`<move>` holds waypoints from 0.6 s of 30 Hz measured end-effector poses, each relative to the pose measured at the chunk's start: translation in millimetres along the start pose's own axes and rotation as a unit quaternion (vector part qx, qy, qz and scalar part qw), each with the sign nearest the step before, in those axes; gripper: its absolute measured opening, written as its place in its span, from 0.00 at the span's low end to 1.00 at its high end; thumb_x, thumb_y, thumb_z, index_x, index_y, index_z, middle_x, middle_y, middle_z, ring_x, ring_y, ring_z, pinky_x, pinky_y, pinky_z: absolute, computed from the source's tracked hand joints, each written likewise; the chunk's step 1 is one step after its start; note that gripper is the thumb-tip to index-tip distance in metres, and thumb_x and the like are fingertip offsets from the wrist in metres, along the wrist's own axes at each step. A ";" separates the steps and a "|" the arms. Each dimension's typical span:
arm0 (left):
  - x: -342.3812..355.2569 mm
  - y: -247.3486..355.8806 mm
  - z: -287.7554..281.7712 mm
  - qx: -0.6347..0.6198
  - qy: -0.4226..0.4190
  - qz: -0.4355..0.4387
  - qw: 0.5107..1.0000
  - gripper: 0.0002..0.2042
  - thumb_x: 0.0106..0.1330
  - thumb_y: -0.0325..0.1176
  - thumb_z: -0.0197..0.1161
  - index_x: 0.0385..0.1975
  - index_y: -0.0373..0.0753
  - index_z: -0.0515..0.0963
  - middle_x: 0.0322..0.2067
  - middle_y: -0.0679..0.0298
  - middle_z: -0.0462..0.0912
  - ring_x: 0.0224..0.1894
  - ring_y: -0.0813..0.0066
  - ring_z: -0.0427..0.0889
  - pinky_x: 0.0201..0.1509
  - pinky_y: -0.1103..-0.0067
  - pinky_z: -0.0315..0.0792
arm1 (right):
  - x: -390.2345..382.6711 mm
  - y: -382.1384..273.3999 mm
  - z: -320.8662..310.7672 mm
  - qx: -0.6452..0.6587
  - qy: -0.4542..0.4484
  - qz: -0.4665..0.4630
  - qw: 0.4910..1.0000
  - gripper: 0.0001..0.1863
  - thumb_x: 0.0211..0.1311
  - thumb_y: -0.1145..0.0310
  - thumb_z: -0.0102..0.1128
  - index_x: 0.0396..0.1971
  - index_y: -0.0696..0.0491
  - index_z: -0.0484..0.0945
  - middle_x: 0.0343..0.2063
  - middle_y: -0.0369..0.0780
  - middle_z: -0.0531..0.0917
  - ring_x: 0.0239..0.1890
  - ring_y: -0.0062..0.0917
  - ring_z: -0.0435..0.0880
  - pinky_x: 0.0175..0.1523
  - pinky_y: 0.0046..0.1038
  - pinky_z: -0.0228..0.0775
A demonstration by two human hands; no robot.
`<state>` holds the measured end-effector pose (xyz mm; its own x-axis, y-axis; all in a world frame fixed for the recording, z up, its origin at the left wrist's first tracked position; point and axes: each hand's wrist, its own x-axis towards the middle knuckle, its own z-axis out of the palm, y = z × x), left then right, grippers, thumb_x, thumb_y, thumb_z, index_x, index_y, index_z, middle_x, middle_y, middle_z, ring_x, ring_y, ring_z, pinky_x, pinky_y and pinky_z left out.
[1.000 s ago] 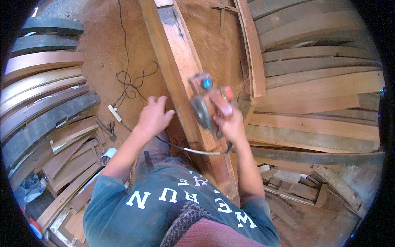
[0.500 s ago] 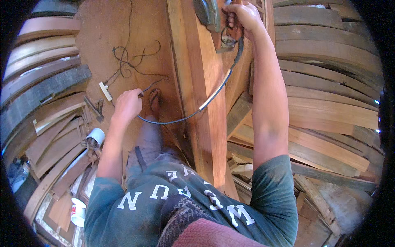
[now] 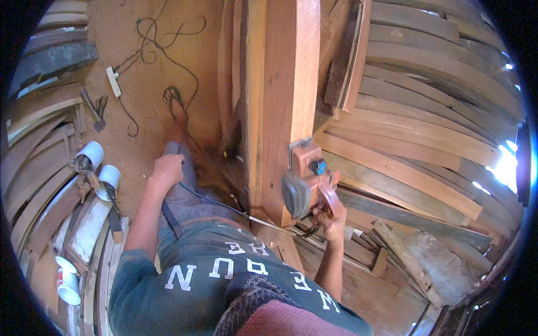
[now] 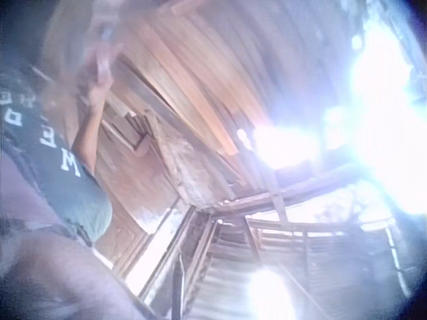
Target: The person moves wood boards among stacks and uses an electric planer to smooth the surface of a large wooden beam.
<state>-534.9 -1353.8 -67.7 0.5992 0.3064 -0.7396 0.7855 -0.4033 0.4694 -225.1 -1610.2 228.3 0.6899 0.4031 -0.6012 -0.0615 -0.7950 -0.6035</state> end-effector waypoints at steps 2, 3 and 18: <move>0.5 -5.9 23.1 -0.006 -0.011 -0.005 1.000 0.15 0.61 0.27 0.61 0.47 0.40 0.87 0.48 0.48 0.88 0.53 0.46 0.86 0.57 0.56 0.79 | -16.5 7.3 4.3 0.047 0.018 0.014 0.999 0.26 0.57 0.77 0.69 0.59 0.57 0.82 0.31 0.31 0.81 0.26 0.15 0.75 0.28 0.21 0.64; 4.4 -9.2 30.0 -0.004 -0.018 -0.009 1.000 0.16 0.60 0.27 0.61 0.47 0.40 0.87 0.49 0.48 0.88 0.53 0.45 0.86 0.57 0.56 0.79 | -15.3 4.3 7.5 0.031 0.019 -0.011 0.999 0.28 0.57 0.78 0.68 0.61 0.57 0.81 0.32 0.32 0.81 0.26 0.15 0.75 0.28 0.21 0.65; 25.4 -24.0 -47.4 -0.157 0.129 -0.027 0.979 0.19 0.64 0.26 0.59 0.55 0.37 0.83 0.55 0.45 0.84 0.60 0.46 0.81 0.66 0.59 0.74 | 294.8 -287.2 56.5 -0.090 -0.031 -0.276 0.956 0.24 0.60 0.69 0.67 0.57 0.56 0.78 0.30 0.33 0.81 0.23 0.17 0.79 0.29 0.23 0.72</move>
<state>-531.3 -1295.4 -74.9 0.5423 0.5439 -0.6404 0.8020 -0.1077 0.5876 -44.8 -1237.4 194.8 0.5368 0.8057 -0.2503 0.4291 -0.5162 -0.7412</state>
